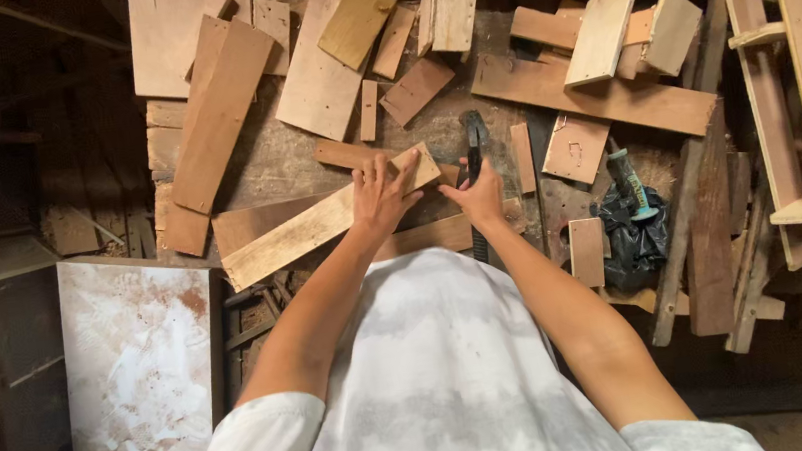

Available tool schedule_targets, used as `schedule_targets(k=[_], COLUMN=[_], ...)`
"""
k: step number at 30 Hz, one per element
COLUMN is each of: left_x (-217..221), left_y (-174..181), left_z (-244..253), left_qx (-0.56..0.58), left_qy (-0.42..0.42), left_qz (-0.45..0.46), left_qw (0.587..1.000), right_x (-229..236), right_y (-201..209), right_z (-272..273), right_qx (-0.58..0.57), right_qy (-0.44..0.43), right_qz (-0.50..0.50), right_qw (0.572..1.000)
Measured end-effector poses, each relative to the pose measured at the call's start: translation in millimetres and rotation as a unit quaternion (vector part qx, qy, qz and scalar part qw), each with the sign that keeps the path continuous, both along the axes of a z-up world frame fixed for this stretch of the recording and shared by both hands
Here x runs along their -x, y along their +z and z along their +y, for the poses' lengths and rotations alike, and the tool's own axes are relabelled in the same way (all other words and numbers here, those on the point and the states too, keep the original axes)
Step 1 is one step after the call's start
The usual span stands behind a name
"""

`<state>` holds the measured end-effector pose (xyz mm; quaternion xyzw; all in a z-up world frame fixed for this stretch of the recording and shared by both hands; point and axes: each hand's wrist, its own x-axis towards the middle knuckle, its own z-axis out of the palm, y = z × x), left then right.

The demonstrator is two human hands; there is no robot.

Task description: The person repeatedly strikes small wooden pieces on a workbench using a hammer. They pick up individual pieces, position them, and strike them multiple times before moving to the next piece.

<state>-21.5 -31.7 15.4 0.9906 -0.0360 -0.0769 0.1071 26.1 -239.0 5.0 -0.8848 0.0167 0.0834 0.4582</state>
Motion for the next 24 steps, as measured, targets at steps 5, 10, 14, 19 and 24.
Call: schedule_targets(k=[5,10,14,19,24], left_x=[0.2,3.0,-1.3,-4.7,-1.8], left_y=[-6.7,-8.9,-3.6,-4.2,-9.7], left_z=[0.8,3.2,-2.8,-3.0,0.0], left_qx=[0.0,0.05,0.085,0.061,0.065], left_qy=[0.001,-0.01,0.041,0.062,0.062], left_qz=[-0.069,-0.101,-0.075,-0.093,-0.111], left_qw=[0.998,0.994,0.993,0.992,0.99], right_x=[1.2,8.2,8.8,15.4,15.8], right_y=[22.5,32.7,37.0,44.5,56.5], right_z=[-17.2,-34.7,-40.6,-41.0,-40.9], right_qx=[-0.084,-0.03,-0.032,-0.017,0.02], right_qy=[-0.058,-0.038,-0.018,-0.013,0.043], right_qz=[0.072,-0.013,-0.083,0.035,0.009], right_qw=[0.992,0.999,0.996,0.999,0.999])
